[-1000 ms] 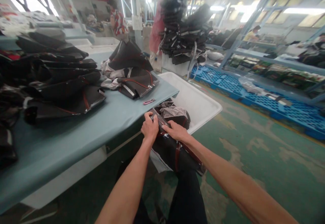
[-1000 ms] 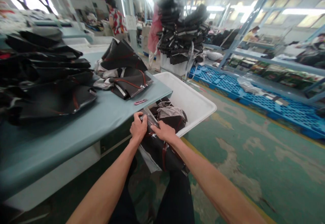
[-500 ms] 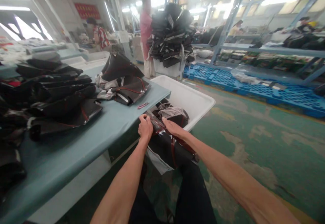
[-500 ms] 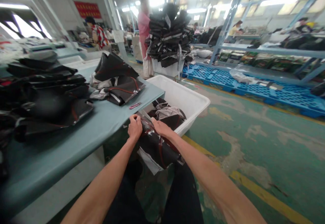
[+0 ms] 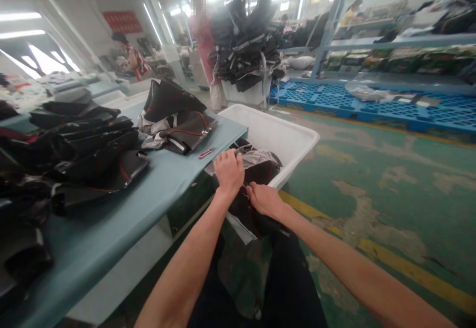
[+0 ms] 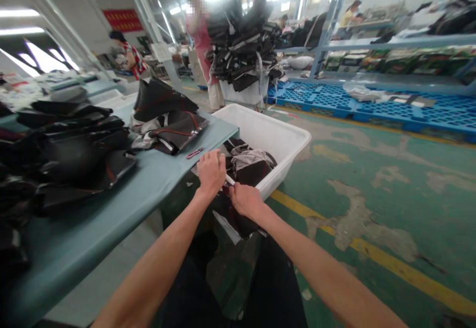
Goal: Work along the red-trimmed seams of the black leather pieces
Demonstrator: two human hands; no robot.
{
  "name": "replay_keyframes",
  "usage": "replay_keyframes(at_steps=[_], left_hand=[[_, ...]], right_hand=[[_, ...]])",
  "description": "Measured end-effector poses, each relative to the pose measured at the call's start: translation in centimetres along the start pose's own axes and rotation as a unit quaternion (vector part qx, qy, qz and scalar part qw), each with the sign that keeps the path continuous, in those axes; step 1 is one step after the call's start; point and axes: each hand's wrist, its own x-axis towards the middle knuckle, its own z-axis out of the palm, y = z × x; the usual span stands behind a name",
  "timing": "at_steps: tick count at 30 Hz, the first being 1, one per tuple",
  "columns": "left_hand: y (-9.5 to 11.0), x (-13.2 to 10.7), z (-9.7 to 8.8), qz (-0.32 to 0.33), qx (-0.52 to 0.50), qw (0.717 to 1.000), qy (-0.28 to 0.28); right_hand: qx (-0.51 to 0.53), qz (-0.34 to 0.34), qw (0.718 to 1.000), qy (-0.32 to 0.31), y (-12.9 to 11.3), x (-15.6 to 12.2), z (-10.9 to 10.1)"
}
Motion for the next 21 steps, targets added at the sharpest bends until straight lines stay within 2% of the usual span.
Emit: replay_keyframes(at_steps=[2, 5, 7, 11, 17, 21], left_hand=[[1.7, 0.2, 1.4, 0.024, 0.008, 0.998, -0.049], [2.3, -0.1, 3.1, 0.034, 0.024, 0.993, -0.11], [1.8, 0.2, 3.4, 0.072, 0.044, 0.987, -0.137], [-0.3, 1.9, 2.9, 0.179, 0.066, 0.958, -0.215], [-3.2, 4.0, 2.3, 0.172, 0.134, 0.948, -0.234], [-4.5, 4.9, 2.3, 0.189, 0.138, 0.938, -0.256]], right_hand=[[-0.002, -0.001, 1.0, -0.001, 0.2, -0.1, 0.1], [-0.009, -0.015, 1.0, 0.002, 0.5, -0.4, 0.3], [-0.007, -0.01, 1.0, 0.004, 0.5, -0.5, 0.3], [0.003, 0.021, 1.0, -0.004, 0.3, -0.6, -0.1], [-0.002, 0.042, 0.999, -0.021, 0.2, -0.5, -0.4], [-0.004, 0.051, 0.998, -0.035, 0.1, -0.4, -0.4]])
